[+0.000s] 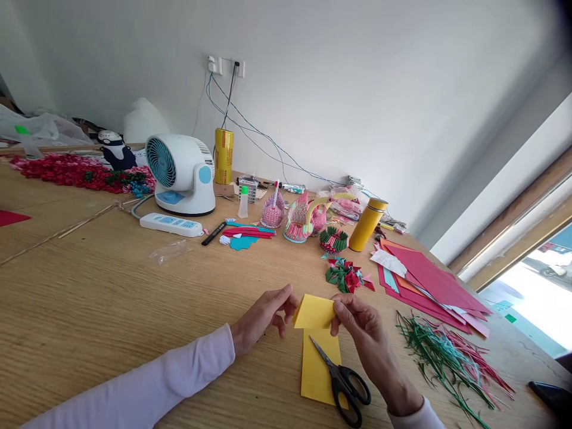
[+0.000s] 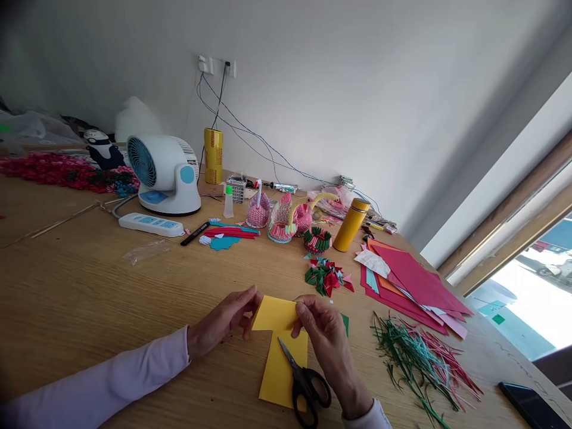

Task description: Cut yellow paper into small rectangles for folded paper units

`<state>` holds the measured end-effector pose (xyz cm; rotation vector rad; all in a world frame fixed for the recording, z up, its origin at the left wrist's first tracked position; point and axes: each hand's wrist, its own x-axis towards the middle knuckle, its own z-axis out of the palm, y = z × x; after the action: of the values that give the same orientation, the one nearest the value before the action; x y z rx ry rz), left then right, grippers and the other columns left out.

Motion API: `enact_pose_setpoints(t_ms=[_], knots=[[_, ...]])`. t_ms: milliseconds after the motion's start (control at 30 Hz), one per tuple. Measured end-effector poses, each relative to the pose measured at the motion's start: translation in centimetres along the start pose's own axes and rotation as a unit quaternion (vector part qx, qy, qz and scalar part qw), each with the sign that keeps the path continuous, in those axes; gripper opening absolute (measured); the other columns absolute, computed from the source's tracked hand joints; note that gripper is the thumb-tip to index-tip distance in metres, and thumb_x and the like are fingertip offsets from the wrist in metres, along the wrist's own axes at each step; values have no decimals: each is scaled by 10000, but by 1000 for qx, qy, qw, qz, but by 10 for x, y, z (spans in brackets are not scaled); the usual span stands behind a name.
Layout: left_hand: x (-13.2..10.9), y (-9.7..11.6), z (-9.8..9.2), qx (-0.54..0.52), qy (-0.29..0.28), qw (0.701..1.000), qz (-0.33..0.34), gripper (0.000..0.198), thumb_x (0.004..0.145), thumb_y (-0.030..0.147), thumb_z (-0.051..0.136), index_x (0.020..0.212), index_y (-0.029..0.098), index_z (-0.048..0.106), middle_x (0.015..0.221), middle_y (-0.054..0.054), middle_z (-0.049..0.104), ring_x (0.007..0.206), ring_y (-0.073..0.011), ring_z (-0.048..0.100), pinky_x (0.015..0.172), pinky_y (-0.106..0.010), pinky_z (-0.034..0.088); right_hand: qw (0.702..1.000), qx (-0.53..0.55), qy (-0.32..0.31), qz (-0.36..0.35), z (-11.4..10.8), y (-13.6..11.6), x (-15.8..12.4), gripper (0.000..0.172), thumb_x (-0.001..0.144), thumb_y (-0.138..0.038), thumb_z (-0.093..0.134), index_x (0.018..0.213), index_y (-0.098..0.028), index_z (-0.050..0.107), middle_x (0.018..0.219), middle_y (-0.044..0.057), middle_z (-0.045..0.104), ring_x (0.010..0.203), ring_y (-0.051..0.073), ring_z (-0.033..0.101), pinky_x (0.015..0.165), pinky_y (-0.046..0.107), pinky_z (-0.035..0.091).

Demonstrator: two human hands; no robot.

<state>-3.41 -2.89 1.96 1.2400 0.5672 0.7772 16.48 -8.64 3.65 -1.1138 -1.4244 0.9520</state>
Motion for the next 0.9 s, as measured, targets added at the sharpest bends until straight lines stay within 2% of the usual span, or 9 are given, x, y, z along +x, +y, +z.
enact_pose_setpoints(t_ms=[100, 167, 233, 333, 400, 500, 600, 700, 900], knots=[[0, -2, 3, -96, -80, 986, -109, 471, 842, 565, 476, 898, 122, 627, 888, -74, 590, 755, -147, 566, 475, -189, 414, 999, 16, -40, -13, 2, -4, -1, 192, 899, -360, 534, 856, -194, 622, 748, 30, 622, 752, 183, 582, 740, 305, 462], [-1, -1, 4, -129, -136, 964, -188, 419, 829, 495, 557, 948, 103, 643, 900, -83, 611, 703, -114, 578, 452, -161, 386, 998, 12, -60, -18, 4, -5, 0, 155, 892, -335, 550, 876, -204, 630, 870, 48, 634, 853, 194, 588, 786, 305, 464], [-2, -1, 4, -152, -147, 951, -228, 345, 785, 405, 660, 953, 103, 648, 837, -55, 622, 618, -73, 566, 426, -140, 340, 998, -5, -56, -25, 5, -5, 2, 137, 880, -329, 568, 924, -215, 629, 1018, 63, 622, 920, 196, 578, 796, 296, 466], [-1, 0, 0, -189, -85, 956, -205, 279, 730, 323, 738, 900, 126, 639, 767, -14, 626, 595, -59, 573, 399, -128, 273, 999, -51, 6, -17, 0, -5, 1, 199, 875, -357, 561, 1022, -225, 585, 1048, 63, 609, 883, 192, 591, 770, 300, 480], [1, 0, -3, -219, -36, 957, -189, 240, 751, 304, 721, 887, 127, 631, 801, -27, 650, 636, -70, 601, 388, -126, 259, 990, -133, 35, -11, -7, -6, -7, 186, 881, -377, 538, 960, -215, 583, 858, 39, 621, 766, 186, 597, 696, 298, 482], [3, -1, -8, -266, 0, 947, -179, 184, 801, 240, 666, 940, 123, 630, 921, -64, 679, 721, -93, 640, 386, -121, 304, 949, -314, -28, -21, -20, -3, -28, 171, 879, -355, 528, 793, -218, 586, 646, 11, 589, 596, 180, 565, 574, 298, 452], [4, -1, -10, -301, -5, 939, -166, 219, 818, 187, 624, 1026, 117, 616, 1041, -97, 678, 853, -134, 663, 402, -114, 382, 904, -413, -102, -28, -28, 4, -53, 92, 834, -253, 557, 907, -233, 610, 802, 58, 658, 701, 215, 632, 626, 310, 502], [4, -1, -11, -337, -17, 926, -171, 278, 820, 178, 576, 1087, 100, 591, 1084, -121, 673, 968, -186, 655, 415, -118, 447, 866, -478, -149, -1, -29, 14, -68, 300, 761, -112, 536, 1026, -225, 620, 971, 104, 661, 856, 248, 654, 713, 315, 541], [3, 4, -13, -364, -8, 916, -169, 370, 783, 139, 565, 1150, 91, 557, 1072, -130, 676, 1021, -239, 645, 404, -139, 491, 815, -555, -169, 4, -29, 33, -70, 516, 702, -16, 487, 1140, -263, 603, 1010, 95, 667, 890, 250, 656, 708, 288, 542]])
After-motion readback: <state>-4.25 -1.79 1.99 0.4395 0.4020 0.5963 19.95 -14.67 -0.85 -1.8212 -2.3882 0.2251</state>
